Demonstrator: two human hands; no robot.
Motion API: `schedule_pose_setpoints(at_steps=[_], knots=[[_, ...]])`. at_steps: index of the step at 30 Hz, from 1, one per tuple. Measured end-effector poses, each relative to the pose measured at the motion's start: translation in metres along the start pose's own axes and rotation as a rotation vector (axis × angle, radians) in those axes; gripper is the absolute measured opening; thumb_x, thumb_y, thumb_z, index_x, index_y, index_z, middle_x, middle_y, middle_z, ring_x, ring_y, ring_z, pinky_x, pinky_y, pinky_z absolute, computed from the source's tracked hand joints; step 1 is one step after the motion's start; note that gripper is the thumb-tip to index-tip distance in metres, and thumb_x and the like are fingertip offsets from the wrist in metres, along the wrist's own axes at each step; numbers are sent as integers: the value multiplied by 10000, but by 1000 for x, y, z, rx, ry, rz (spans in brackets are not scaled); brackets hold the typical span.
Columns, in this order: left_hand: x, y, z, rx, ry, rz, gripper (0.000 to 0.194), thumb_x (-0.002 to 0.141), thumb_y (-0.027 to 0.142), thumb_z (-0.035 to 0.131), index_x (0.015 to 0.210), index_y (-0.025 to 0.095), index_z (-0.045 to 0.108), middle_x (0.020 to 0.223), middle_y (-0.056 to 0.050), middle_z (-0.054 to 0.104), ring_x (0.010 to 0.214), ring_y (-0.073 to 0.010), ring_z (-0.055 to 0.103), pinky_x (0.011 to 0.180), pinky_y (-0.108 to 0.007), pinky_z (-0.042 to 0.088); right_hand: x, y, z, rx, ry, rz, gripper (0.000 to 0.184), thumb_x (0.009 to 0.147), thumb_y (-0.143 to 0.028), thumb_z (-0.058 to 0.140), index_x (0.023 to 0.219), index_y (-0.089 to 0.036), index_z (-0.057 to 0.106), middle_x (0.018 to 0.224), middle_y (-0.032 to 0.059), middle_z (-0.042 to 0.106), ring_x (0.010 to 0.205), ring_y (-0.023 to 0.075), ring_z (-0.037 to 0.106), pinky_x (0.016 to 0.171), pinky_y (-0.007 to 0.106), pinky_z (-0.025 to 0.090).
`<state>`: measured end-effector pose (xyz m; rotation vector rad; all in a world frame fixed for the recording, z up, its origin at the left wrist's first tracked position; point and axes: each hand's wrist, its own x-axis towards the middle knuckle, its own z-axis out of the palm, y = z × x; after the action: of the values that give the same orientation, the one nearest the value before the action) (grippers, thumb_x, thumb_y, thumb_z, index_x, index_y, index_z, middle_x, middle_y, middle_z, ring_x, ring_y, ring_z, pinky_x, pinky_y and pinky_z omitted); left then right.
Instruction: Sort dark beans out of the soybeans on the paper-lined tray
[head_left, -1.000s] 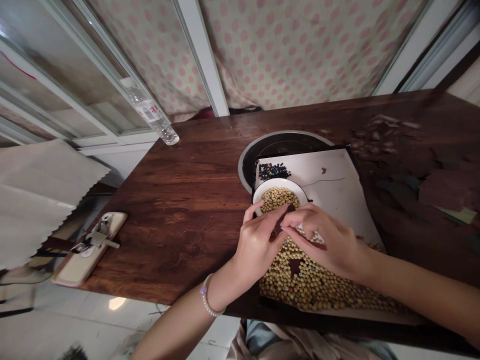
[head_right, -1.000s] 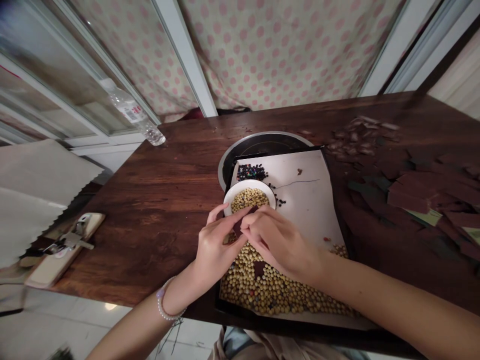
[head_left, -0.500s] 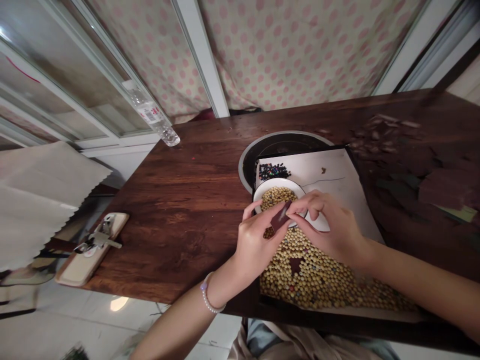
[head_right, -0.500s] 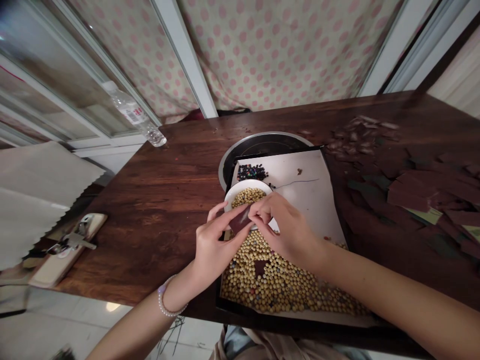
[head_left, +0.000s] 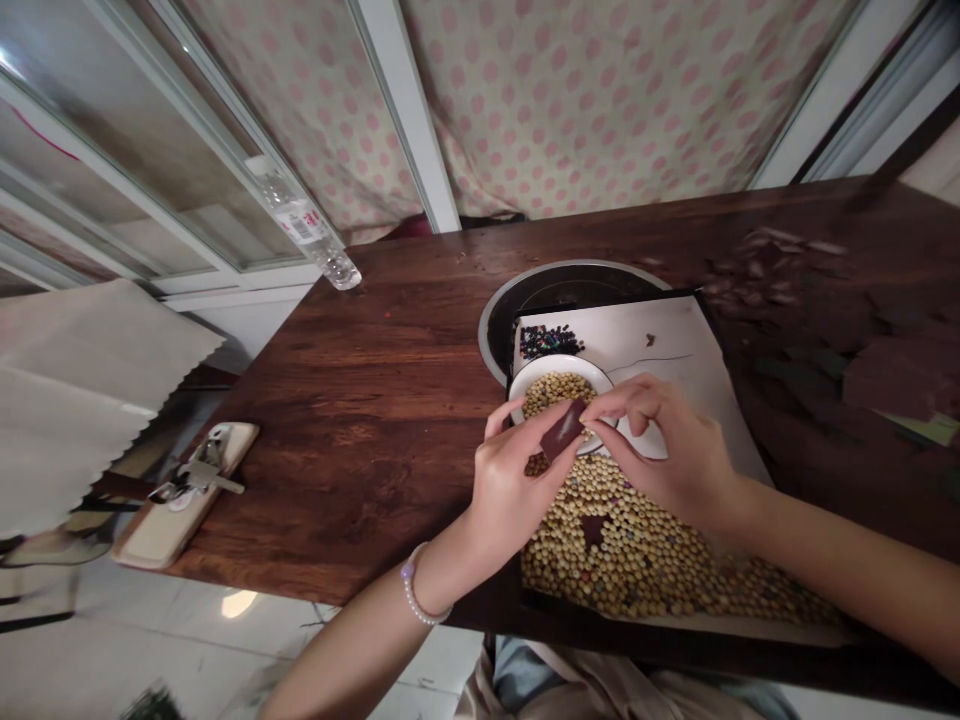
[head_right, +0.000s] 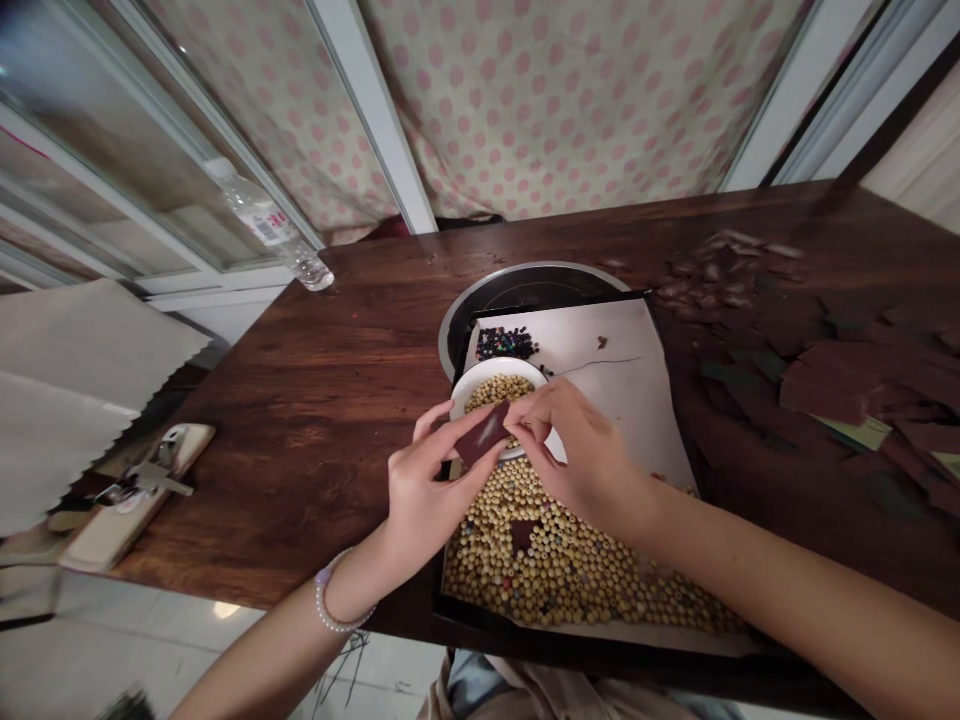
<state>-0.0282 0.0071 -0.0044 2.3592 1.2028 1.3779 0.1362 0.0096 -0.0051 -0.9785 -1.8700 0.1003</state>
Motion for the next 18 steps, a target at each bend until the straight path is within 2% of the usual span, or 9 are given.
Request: schedule_pose_setpoints(at_steps=[7,12,14,18], knots=[[0,0,0,-8,21,-22,351,742,153,663,1073,248,594,955,22,712,563,-99,637,940,-397,475,-1,2,0,45,-1,69,284,783,-88,570,713,-234,336,764,-1,616,711,127,590,613,267,483],[1,1,0,-14,-25,-42,327,734,155,666,1044,234,602,926,14,717,572,-106,639,930,-394,474,0,5,3,362,-7,196,271,791,-137,567,741,-239,322,762,-4,620,698,144,585,610,302,478],[0,2,1,-15,-50,-43,309,738,156,657,1034,226,603,912,9,719,592,-111,645,930,-397,471,0,5,3,410,-47,172,254,793,-140,561,742,-239,332,770,-4,618,703,146,585,609,305,478],[-1,2,1,-7,-80,-42,301,749,139,640,1041,196,595,891,-7,720,633,-115,655,940,-394,457,-1,2,2,311,-144,102,209,783,-103,550,775,-229,383,788,4,611,747,151,595,655,310,487]])
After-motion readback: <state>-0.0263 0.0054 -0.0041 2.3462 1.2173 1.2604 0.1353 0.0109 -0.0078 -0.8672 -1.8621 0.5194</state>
